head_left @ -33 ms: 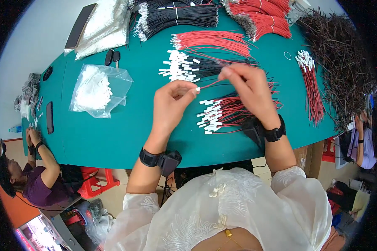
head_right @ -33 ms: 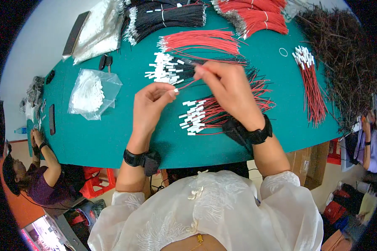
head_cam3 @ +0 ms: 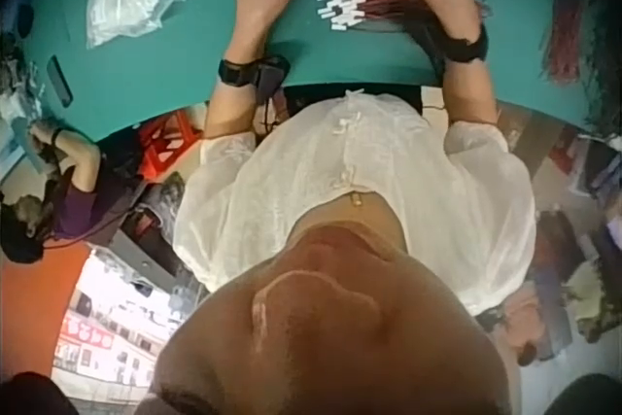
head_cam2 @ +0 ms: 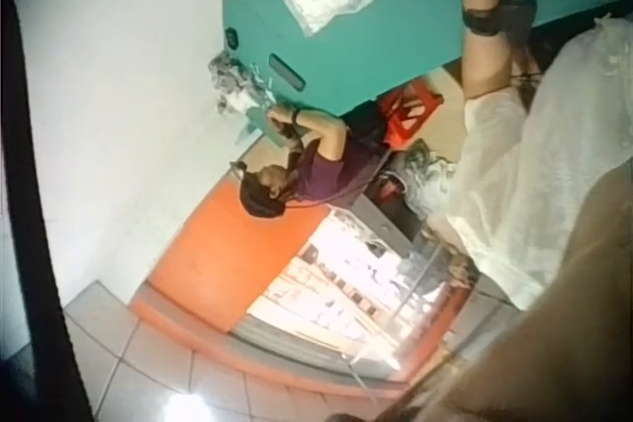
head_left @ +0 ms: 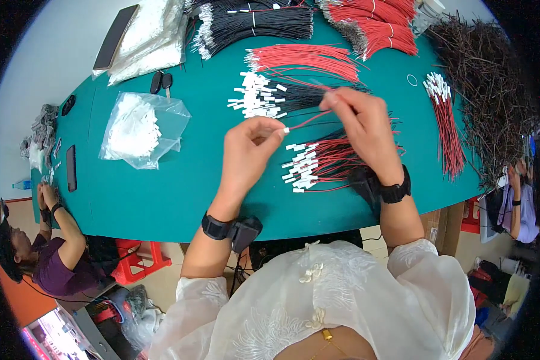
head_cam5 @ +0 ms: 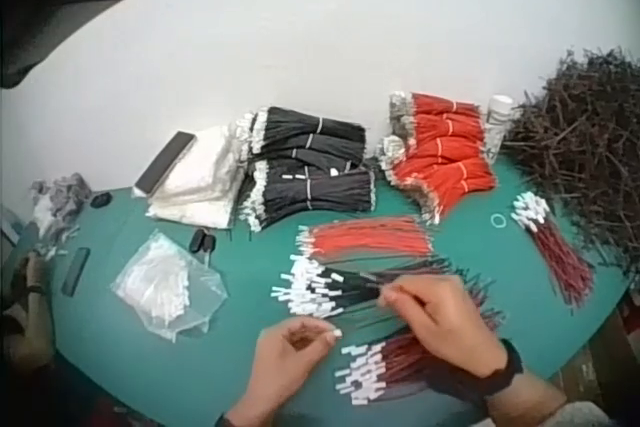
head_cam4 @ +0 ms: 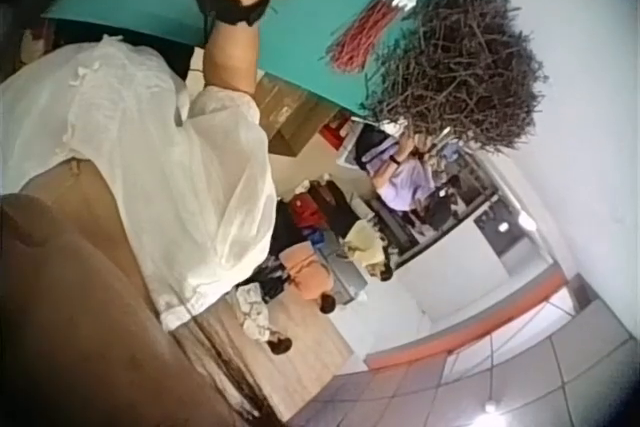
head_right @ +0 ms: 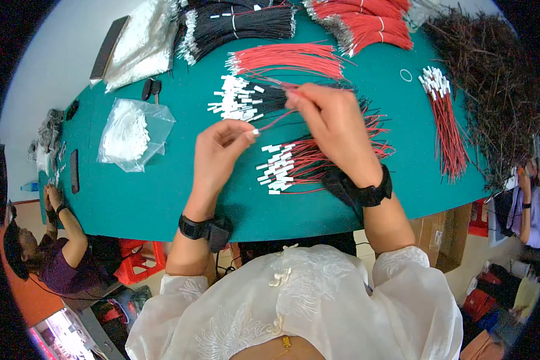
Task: The person picks up a white plastic connector and a red wire, inserts the wire into the connector by hand, and places the assembled piece onto the table. This process is repeated with additional connectors and wires, occasionally moving bundles of wires aside to reach more components.
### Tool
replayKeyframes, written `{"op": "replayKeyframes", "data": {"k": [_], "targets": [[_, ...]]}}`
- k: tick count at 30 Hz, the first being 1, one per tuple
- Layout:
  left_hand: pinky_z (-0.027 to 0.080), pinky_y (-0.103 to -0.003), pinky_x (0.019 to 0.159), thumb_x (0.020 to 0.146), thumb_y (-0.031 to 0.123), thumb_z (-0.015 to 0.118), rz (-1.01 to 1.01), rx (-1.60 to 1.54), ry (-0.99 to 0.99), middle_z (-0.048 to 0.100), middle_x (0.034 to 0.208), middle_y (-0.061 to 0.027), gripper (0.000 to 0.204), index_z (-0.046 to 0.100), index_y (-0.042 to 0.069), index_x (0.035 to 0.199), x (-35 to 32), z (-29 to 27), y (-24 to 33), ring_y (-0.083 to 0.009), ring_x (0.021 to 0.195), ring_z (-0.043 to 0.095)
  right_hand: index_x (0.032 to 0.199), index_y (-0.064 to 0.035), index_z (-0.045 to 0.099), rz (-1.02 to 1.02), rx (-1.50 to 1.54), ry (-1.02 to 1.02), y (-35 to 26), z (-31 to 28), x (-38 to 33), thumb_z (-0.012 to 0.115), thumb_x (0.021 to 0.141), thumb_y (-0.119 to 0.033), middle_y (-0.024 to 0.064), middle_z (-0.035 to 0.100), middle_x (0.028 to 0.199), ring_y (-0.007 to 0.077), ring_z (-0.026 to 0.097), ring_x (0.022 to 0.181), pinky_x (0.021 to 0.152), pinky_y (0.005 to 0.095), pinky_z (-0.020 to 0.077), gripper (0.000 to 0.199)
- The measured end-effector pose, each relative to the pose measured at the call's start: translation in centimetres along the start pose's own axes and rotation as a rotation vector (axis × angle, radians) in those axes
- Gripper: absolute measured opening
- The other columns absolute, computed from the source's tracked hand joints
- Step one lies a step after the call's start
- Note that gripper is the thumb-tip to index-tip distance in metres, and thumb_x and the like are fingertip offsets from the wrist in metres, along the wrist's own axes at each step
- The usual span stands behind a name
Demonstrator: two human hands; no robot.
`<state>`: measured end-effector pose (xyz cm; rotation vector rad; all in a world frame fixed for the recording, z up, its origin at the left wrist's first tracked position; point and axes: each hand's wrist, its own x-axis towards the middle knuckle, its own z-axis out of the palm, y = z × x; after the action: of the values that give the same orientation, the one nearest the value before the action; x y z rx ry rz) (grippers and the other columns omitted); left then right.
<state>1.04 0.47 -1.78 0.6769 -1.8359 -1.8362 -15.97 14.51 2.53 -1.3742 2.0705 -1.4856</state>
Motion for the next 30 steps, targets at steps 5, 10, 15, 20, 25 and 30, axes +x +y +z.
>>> {"op": "replayKeyframes", "data": {"k": [5, 10, 15, 20, 25, 30], "targets": [[0.053, -0.029, 0.067, 0.081, 0.003, 0.073, 0.308, 0.497, -0.093, 0.07, 0.084, -0.0097, 0.012, 0.071, 0.001, 0.093, -0.2, 1.6, -1.0, -0.0195, 0.07, 0.068, 0.091, 0.0044, 0.064, -0.168, -0.588, 0.239, 0.7, -2.6, 0.3, 0.059, 0.098, -0.013, 0.0147, 0.061, 0.074, 0.026, 0.058, 0.064, 0.061, 0.0338, 0.0457, 0.019], [0.053, -0.034, 0.065, 0.079, 0.003, 0.074, 0.283, 0.497, -0.048, 0.068, 0.085, -0.01, 0.012, 0.071, 0.003, 0.09, 0.2, 0.8, 0.0, -0.0236, 0.072, 0.066, 0.091, 0.004, 0.061, -0.077, -0.406, 0.134, -0.9, -1.4, -0.2, 0.058, 0.098, -0.014, 0.0161, 0.061, 0.075, 0.0303, 0.058, 0.065, 0.062, 0.0344, 0.0463, 0.02], [0.052, -0.035, 0.062, 0.078, 0.004, 0.074, 0.357, 0.629, 0.08, 0.068, 0.085, -0.0103, 0.011, 0.072, 0.002, 0.089, 0.9, -0.3, -0.3, -0.0235, 0.07, 0.066, 0.092, 0.0029, 0.06, 0.04, -0.183, -0.066, -1.6, 0.2, -0.3, 0.056, 0.099, -0.014, 0.0166, 0.061, 0.075, 0.0291, 0.06, 0.066, 0.062, 0.0344, 0.0463, 0.018], [0.051, -0.034, 0.061, 0.078, 0.006, 0.075, 0.279, 0.678, -0.005, 0.068, 0.085, -0.0106, 0.011, 0.071, 0.003, 0.087, 0.6, 0.1, -0.6, -0.0232, 0.069, 0.065, 0.094, 0.0021, 0.061, -0.022, -0.093, -0.031, -0.2, 1.0, -0.3, 0.057, 0.098, -0.014, 0.0173, 0.06, 0.074, 0.0289, 0.059, 0.064, 0.06, 0.035, 0.0455, 0.017], [0.052, -0.036, 0.064, 0.077, 0.008, 0.076, 0.215, 0.675, 0.069, 0.067, 0.085, -0.0105, 0.011, 0.07, 0.003, 0.085, 0.8, -0.7, 0.2, -0.0244, 0.073, 0.065, 0.093, 0.0016, 0.061, -0.043, -0.229, -0.09, 0.4, 1.2, -0.4, 0.059, 0.096, -0.014, 0.0185, 0.06, 0.073, 0.0342, 0.059, 0.063, 0.058, 0.0388, 0.0447, 0.016], [0.052, -0.039, 0.069, 0.076, 0.008, 0.077, 0.36, 0.903, 0.211, 0.065, 0.088, -0.0101, 0.011, 0.069, 0.004, 0.083, 1.1, -1.6, 0.3, -0.0278, 0.083, 0.064, 0.09, 0.0017, 0.06, -0.053, -0.343, -0.104, 0.7, 2.0, -0.6, 0.061, 0.093, -0.014, 0.0196, 0.061, 0.074, 0.0399, 0.06, 0.067, 0.059, 0.0448, 0.045, 0.016]]}}
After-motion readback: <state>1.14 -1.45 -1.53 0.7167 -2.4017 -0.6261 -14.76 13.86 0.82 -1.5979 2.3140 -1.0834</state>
